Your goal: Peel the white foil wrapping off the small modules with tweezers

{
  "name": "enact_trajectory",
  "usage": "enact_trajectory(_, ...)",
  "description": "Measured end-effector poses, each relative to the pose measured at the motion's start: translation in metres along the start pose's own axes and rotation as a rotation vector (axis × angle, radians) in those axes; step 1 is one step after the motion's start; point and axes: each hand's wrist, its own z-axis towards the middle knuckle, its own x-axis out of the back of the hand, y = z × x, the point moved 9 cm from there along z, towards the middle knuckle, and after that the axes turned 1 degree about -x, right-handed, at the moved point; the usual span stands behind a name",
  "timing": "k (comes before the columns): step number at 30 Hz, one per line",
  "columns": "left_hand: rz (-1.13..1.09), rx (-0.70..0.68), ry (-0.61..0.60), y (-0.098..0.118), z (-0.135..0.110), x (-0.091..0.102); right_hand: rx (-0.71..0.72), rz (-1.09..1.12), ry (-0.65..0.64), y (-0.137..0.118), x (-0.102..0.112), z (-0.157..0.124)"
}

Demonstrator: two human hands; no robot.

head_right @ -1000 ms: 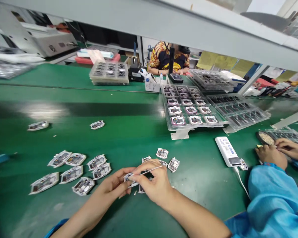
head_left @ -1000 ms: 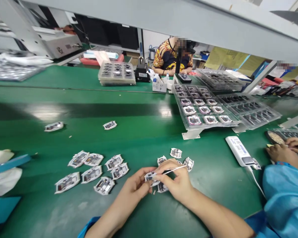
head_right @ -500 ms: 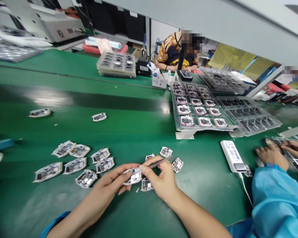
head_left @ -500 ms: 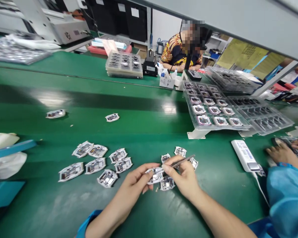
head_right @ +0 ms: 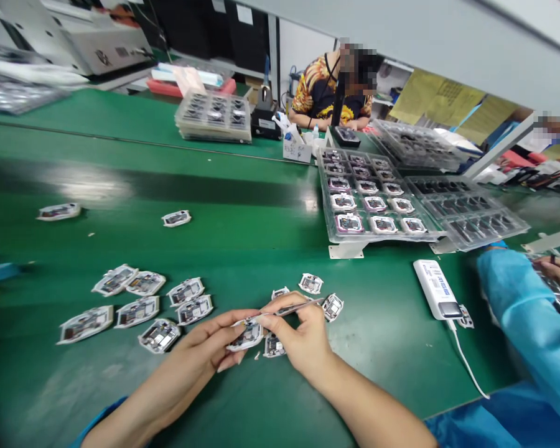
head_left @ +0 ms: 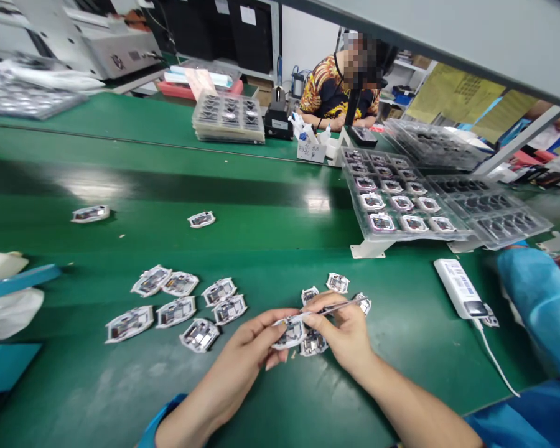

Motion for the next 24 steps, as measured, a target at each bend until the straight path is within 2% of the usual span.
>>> enact_trajectory(5,-0.111,0.049,0.021,0.001,-0.002,0.000,0.085,-0.006,-0.026,-0.009,-0.002,0.000)
enact_trajectory(9,-0.015,-0.005,-0.019,0.007,-0.002,-0.004,0.129,-0.008,-0.069,-0.014,-0.005,0.000)
enact_trajectory(14,0.231,-0.172,-0.013,0.018,-0.001,-0.003,-0.024,0.055,0.000,0.000,0.002,0.001)
enact_trajectory(18,0.338,-0.292,-0.003,0.024,-0.001,-0.003,-0.137,0.083,0.012,0.011,0.003,0.001)
enact_trajectory(24,0.404,-0.350,0.015,0.028,-0.004,-0.005,-0.188,0.090,0.016,0.015,0.003,0.003)
